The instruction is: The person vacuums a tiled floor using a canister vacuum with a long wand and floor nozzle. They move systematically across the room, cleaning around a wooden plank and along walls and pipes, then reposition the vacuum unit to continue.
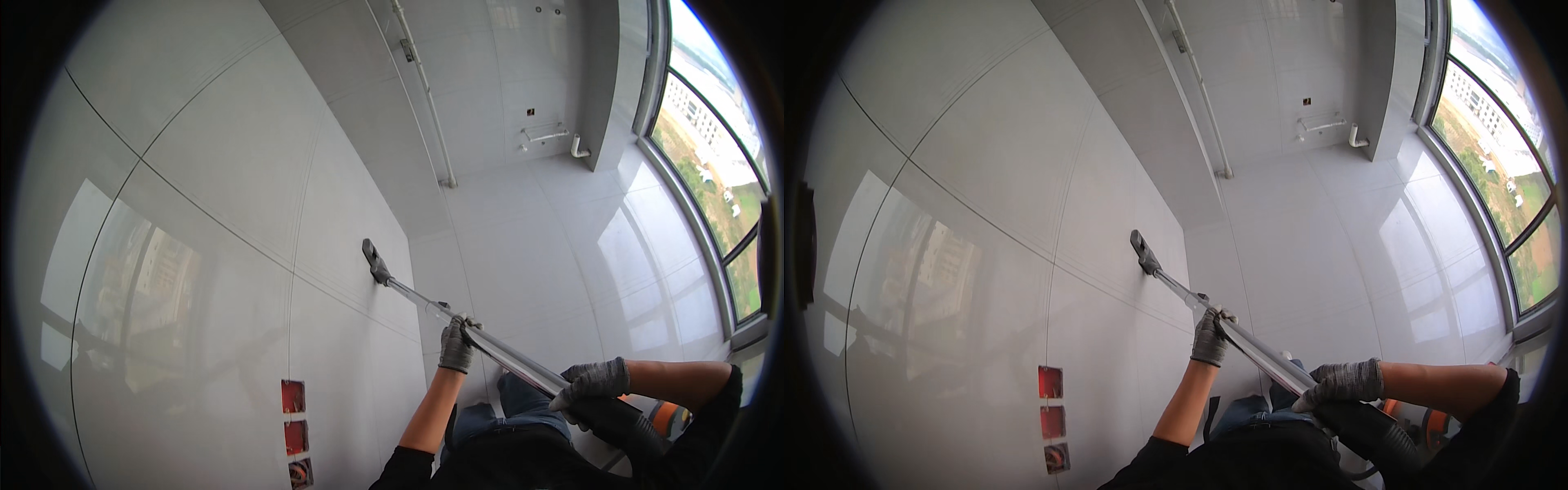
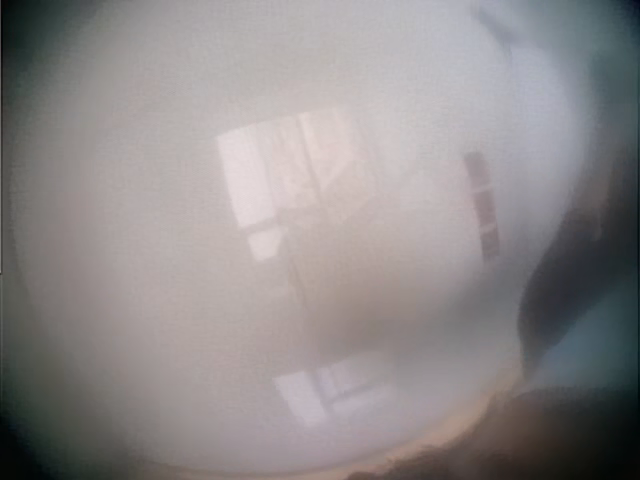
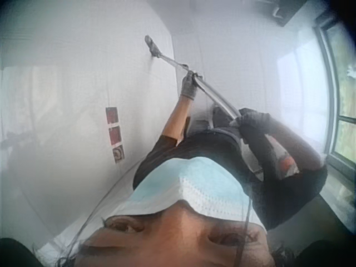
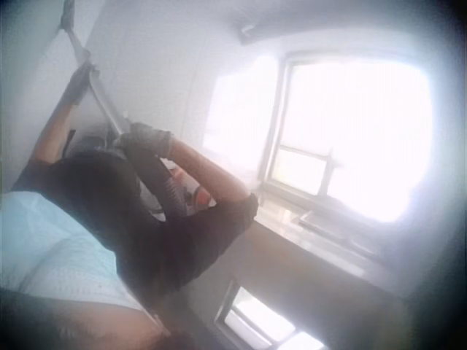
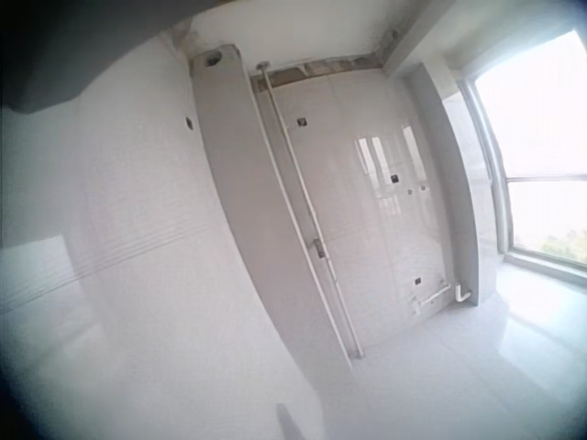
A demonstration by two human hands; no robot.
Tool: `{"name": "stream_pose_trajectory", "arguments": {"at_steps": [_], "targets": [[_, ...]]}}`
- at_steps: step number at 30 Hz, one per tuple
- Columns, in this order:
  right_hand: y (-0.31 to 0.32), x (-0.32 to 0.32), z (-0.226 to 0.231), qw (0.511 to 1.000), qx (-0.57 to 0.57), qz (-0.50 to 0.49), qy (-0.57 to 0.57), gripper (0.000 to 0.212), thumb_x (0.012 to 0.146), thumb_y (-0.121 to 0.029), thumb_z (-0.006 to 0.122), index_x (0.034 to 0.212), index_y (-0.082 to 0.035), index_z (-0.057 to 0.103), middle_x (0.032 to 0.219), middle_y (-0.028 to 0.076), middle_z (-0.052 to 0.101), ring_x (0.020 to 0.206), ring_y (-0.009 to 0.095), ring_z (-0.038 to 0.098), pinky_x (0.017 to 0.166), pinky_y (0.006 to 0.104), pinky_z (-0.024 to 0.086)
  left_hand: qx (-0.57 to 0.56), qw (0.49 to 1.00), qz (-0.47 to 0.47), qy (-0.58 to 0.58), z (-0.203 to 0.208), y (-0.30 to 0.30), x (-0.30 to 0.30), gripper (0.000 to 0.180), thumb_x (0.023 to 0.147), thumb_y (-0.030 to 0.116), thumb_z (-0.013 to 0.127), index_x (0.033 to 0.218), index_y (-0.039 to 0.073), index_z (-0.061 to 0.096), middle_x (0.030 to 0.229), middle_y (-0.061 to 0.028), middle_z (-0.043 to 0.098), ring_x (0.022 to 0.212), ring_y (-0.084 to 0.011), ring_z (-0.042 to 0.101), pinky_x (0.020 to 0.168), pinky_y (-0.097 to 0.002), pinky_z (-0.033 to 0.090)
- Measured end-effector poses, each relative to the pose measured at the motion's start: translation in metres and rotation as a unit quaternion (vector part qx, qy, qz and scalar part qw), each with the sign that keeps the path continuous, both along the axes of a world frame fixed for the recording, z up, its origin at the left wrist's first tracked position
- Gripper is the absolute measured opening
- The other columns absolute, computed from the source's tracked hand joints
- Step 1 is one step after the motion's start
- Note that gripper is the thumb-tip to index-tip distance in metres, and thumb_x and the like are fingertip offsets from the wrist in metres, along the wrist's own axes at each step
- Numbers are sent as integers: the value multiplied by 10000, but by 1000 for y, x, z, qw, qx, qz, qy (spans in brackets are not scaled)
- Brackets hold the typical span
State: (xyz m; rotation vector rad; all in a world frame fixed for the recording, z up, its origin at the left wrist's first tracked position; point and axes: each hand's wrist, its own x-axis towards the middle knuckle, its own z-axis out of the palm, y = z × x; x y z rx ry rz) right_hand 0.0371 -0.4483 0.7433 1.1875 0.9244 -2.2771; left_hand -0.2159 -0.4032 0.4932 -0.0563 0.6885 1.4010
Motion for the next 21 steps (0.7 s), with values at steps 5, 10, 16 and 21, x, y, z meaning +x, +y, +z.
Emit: {"name": "stream_pose_trajectory", "arguments": {"at_steps": [5,10,16,21], "targets": [[69,-28,-1,955,271,108,-49,702,727,-462,767,1148,51,539,987,153,637,956,228,612,868,321,487,171,985,10,1,79,138,-29,144,906,178,607,849,102,500,737,-6,485,654,-127,510,659,-322,459],[144,-36,-45,898,429,-54,84,649,772,-335,763,1240,4,469,989,85,584,943,166,546,865,317,478,289,956,-39,13,184,286,-47,101,930,226,595,924,141,540,717,35,426,549,-82,434,520,-262,422],[204,-45,-100,903,258,-279,199,326,864,-231,680,1054,-29,508,775,125,667,690,190,646,644,321,519,474,852,-186,-121,243,405,-25,142,961,241,545,1073,156,562,630,36,336,415,-66,308,394,-238,325],[236,-100,-122,852,308,-371,205,253,874,-182,678,960,-36,491,707,47,571,624,138,571,598,322,501,463,859,-181,-118,234,471,-37,221,978,284,503,1098,102,537,629,31,351,414,-52,306,375,-216,319]]}}
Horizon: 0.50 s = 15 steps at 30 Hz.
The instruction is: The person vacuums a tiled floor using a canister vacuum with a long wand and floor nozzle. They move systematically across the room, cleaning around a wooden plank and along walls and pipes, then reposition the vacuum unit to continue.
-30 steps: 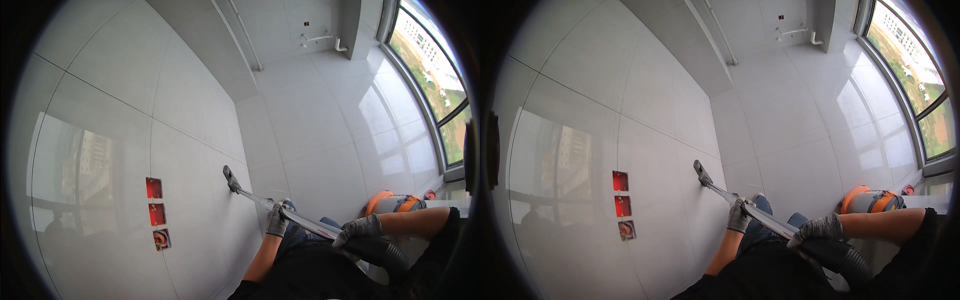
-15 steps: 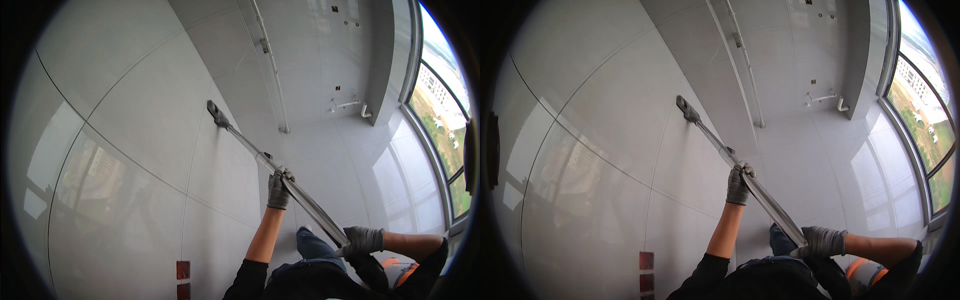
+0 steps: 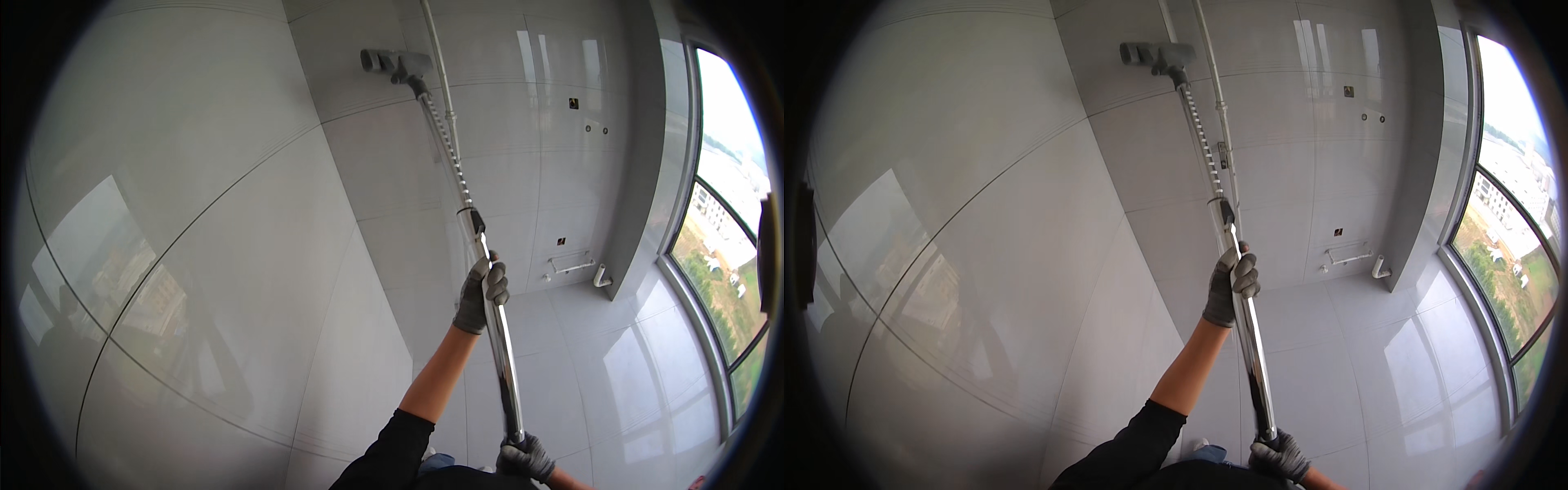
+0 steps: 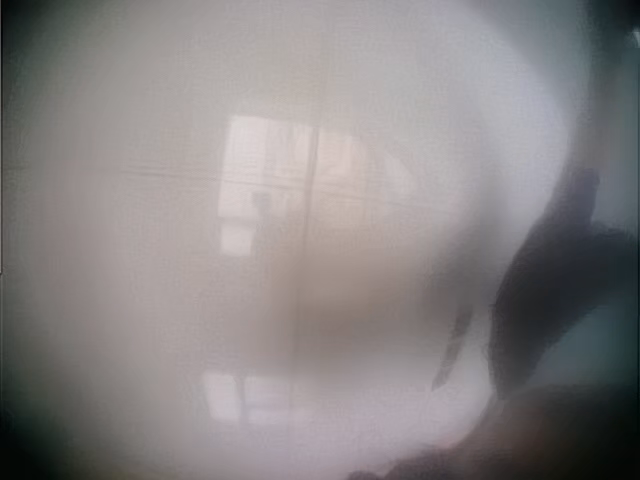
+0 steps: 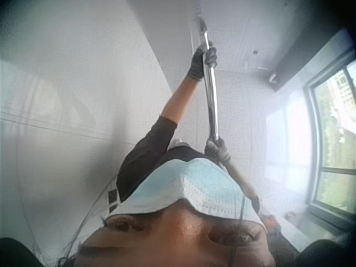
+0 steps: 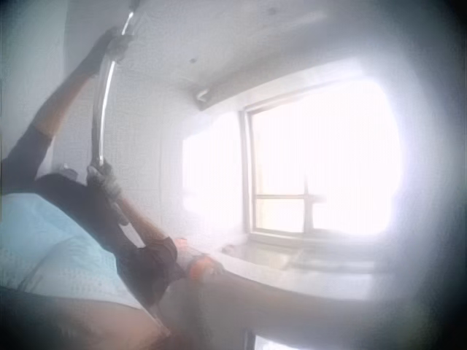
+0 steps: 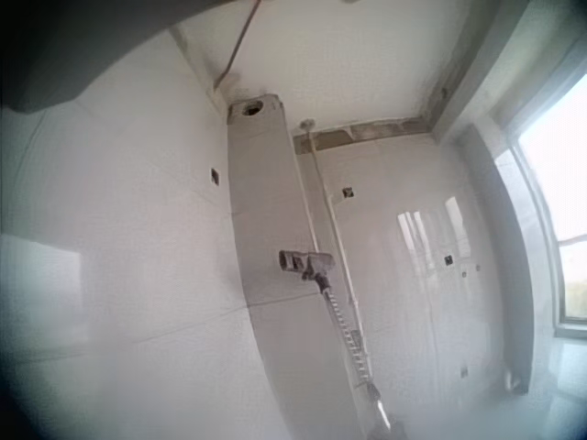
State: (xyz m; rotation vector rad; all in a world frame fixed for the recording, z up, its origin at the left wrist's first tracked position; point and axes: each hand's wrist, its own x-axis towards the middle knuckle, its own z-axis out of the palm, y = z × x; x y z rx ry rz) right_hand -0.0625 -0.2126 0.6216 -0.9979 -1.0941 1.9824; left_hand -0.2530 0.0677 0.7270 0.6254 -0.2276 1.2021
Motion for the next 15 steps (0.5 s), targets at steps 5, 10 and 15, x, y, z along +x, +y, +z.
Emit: {"name": "stream_pose_trajectory", "arguments": {"at_steps": [5,10,15], "targets": [[32,-54,-26,991,-67,-96,69,249,870,-191,672,981,-40,508,723,46,575,641,130,565,592,305,480,-23,998,11,54,-30,27,-43,222,971,303,510,1087,113,527,626,33,356,440,-55,331,396,-222,307],[60,-87,-31,986,-109,-92,91,282,884,-255,644,1001,-36,512,722,62,586,647,147,585,599,307,489,-25,985,72,154,-44,12,-74,167,967,301,520,1059,162,526,642,34,377,463,-68,368,430,-259,358],[115,-124,-5,989,-87,-6,116,329,897,-319,617,1022,-32,516,721,77,598,652,165,604,606,308,499,-36,960,159,226,27,41,-122,128,947,283,571,999,174,527,630,51,358,429,-66,348,385,-257,337]]}}
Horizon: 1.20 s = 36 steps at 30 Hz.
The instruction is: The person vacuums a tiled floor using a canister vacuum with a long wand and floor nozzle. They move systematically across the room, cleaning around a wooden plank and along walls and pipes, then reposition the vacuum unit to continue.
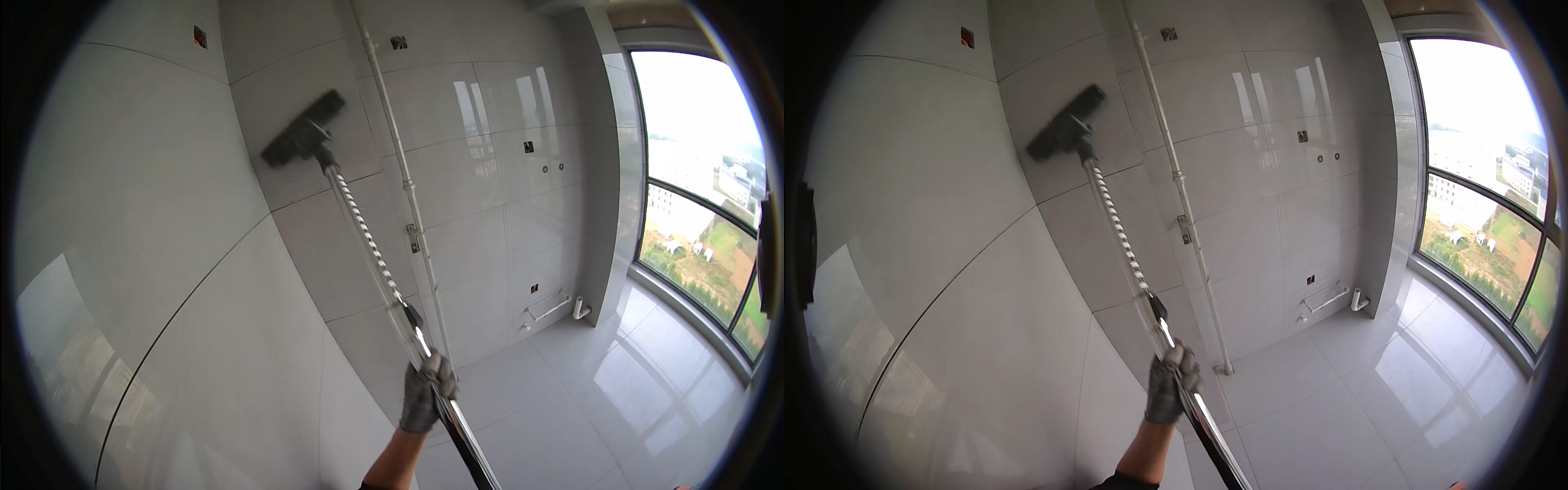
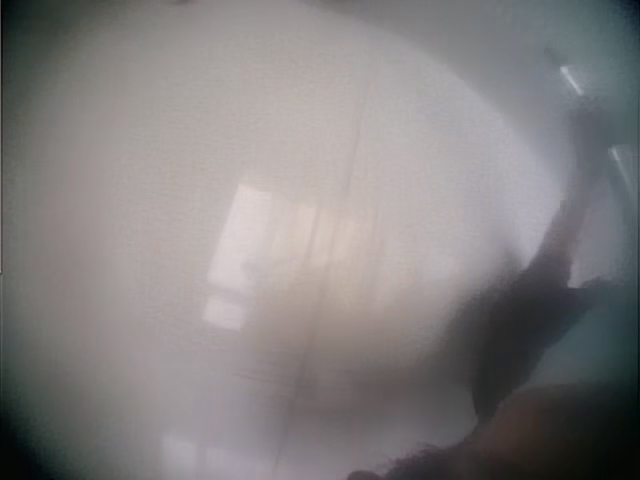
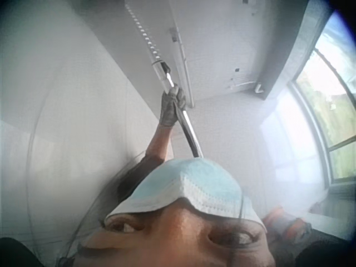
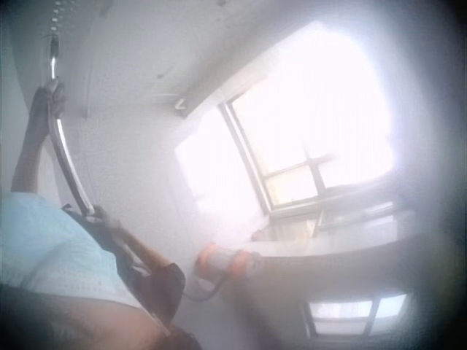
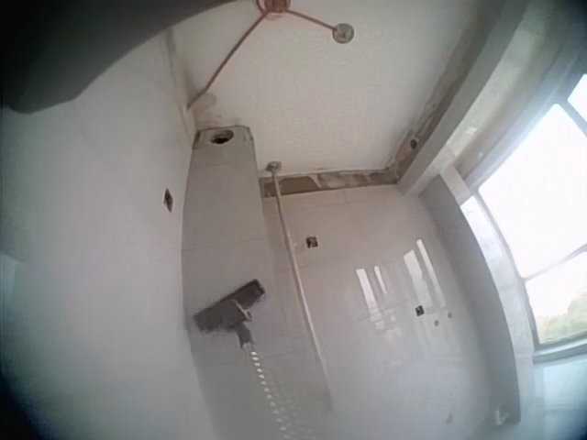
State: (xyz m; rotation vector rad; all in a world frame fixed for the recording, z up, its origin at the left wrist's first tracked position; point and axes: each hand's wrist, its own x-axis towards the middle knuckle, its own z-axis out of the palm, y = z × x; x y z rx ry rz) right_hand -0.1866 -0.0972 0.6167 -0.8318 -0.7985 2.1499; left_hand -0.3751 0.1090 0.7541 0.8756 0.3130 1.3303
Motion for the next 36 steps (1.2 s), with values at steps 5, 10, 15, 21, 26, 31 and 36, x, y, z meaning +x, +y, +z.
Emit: {"name": "stream_pose_trajectory", "arguments": {"at_steps": [5,10,15,21,26,31,36], "targets": [[74,-45,128,972,163,147,86,385,910,-383,589,1043,-28,520,720,93,609,658,183,623,614,310,508,241,960,101,98,184,63,-54,289,897,403,619,831,153,489,666,62,408,526,-45,437,476,-242,425],[108,-97,261,933,278,187,131,499,930,-506,482,1072,-28,491,709,122,616,663,242,646,637,336,535,316,936,137,77,357,106,-103,199,907,244,623,878,59,553,726,-37,506,505,-140,489,506,-300,469],[46,-79,211,938,299,158,74,487,903,-327,622,1230,-59,380,883,116,584,725,220,645,679,378,549,210,945,198,152,321,82,-109,220,890,253,642,850,61,544,664,-31,495,478,-149,487,460,-311,459],[-13,-51,140,953,255,87,135,485,889,-241,642,1256,-90,364,874,116,566,682,194,622,615,333,521,42,952,228,202,210,35,-52,238,860,283,681,817,92,546,587,-30,506,456,-161,510,427,-344,473],[5,-83,235,922,294,172,185,405,901,-332,601,1114,-63,384,750,125,572,556,199,605,501,290,497,261,867,303,298,347,34,-90,235,854,244,661,770,29,617,662,-95,630,518,-172,592,514,-304,475],[44,-155,382,864,433,151,208,483,833,-472,647,822,0,546,665,128,608,484,207,610,472,309,539,350,784,329,393,425,-41,-115,190,870,170,629,909,-8,574,714,-129,634,643,-205,650,637,-314,569],[76,-184,453,859,348,125,355,381,878,-359,610,982,-11,495,698,132,603,492,202,598,463,338,563,277,822,306,393,439,-76,-108,177,857,144,624,917,0,540,761,-129,624,643,-217,631,590,-319,553]]}}
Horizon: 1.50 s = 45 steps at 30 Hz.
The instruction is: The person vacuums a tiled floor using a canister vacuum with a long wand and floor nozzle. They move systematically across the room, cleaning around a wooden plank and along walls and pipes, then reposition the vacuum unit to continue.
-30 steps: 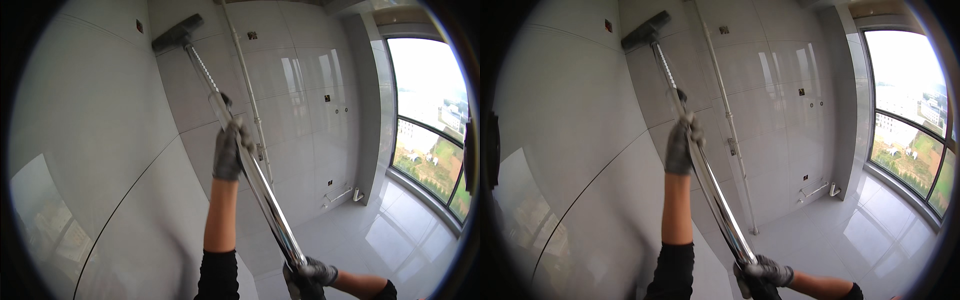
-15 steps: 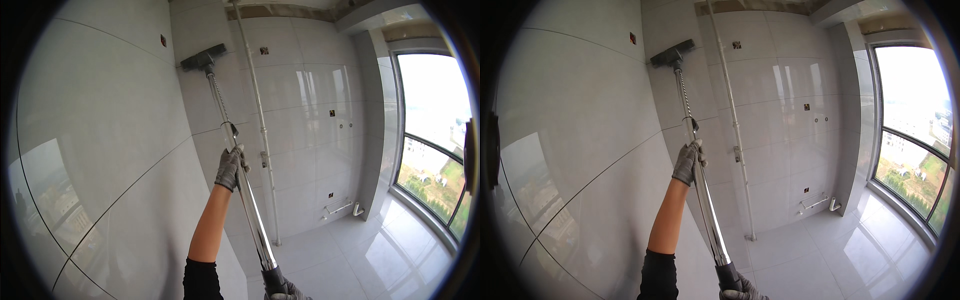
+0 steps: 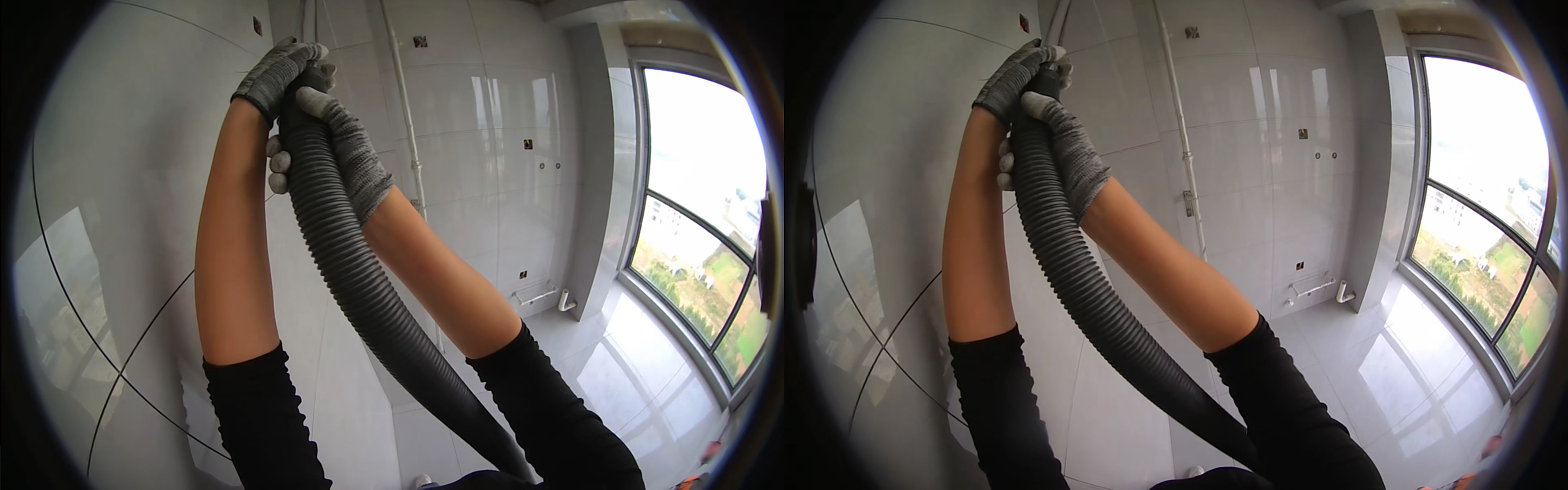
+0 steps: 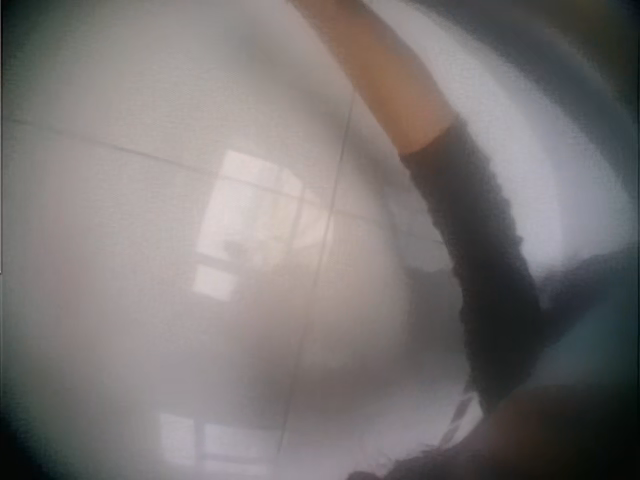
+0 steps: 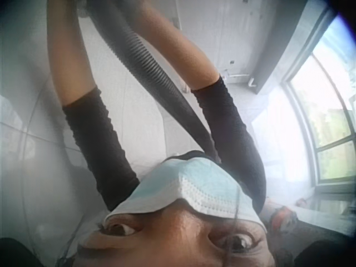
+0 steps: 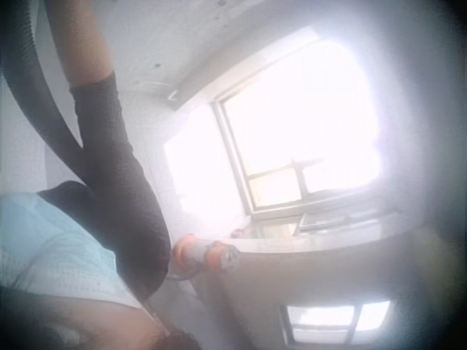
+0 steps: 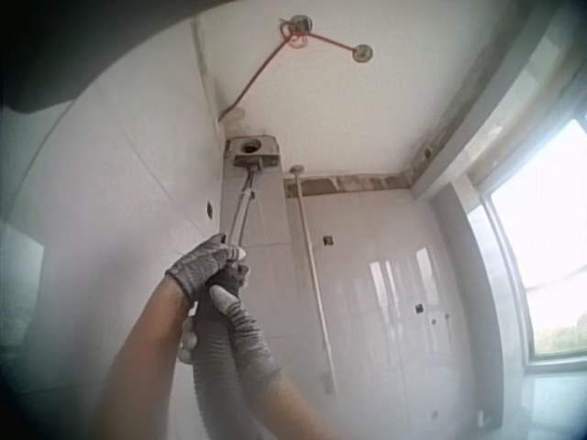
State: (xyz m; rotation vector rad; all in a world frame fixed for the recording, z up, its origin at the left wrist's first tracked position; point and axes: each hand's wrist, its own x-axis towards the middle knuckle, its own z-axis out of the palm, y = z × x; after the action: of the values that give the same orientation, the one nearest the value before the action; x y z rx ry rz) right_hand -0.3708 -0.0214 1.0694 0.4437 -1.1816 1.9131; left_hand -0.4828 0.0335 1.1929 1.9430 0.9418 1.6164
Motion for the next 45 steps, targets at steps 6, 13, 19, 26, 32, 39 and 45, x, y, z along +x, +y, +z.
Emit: {"name": "stream_pose_trajectory", "arguments": {"at_steps": [6,13,19,26,32,39,45], "targets": [[-10,63,-122,996,-84,-13,-41,494,854,-414,636,1118,-37,454,690,152,578,459,183,560,442,306,520,7,992,126,6,-44,95,36,419,807,105,669,1127,3,418,788,-128,615,628,-209,616,576,-345,553],[-64,147,-362,954,-161,-38,-249,628,776,-349,713,1237,-60,400,739,149,583,586,243,635,540,331,530,-93,971,219,-13,-216,200,57,707,741,101,711,1306,14,294,905,-151,612,685,-214,622,625,-352,545],[-124,227,-544,875,-263,-75,-400,504,809,-245,731,1189,-54,460,839,123,623,702,223,656,657,348,550,-143,966,169,-132,-448,173,109,846,716,15,693,1412,24,212,864,-143,610,603,-203,607,499,-343,516],[-254,318,-665,668,-433,-176,-579,463,760,-194,799,1146,-38,598,999,19,621,926,159,580,830,314,487,-389,890,238,-20,-725,74,204,766,695,143,781,1257,80,264,804,-92,595,615,-210,610,543,-364,529],[-238,296,-626,649,-457,-243,-557,541,704,-75,815,1193,-24,589,973,26,651,898,125,609,791,288,521,-354,896,140,-229,-705,77,200,503,812,325,747,977,110,324,610,-14,481,400,-137,493,360,-282,425],[-162,277,-559,674,-402,-222,-579,361,732,-130,805,1014,-41,597,813,-33,564,752,86,523,672,279,485,-220,926,146,-271,-582,193,112,342,864,194,680,907,73,363,601,-45,502,423,-132,505,375,-290,453],[-163,285,-550,611,-428,-242,-621,318,731,-120,796,967,-43,598,775,-43,550,710,68,478,663,267,464,-310,889,164,-295,-616,205,124,408,876,216,657,1028,66,308,594,-32,468,380,-126,466,324,-289,405]]}}
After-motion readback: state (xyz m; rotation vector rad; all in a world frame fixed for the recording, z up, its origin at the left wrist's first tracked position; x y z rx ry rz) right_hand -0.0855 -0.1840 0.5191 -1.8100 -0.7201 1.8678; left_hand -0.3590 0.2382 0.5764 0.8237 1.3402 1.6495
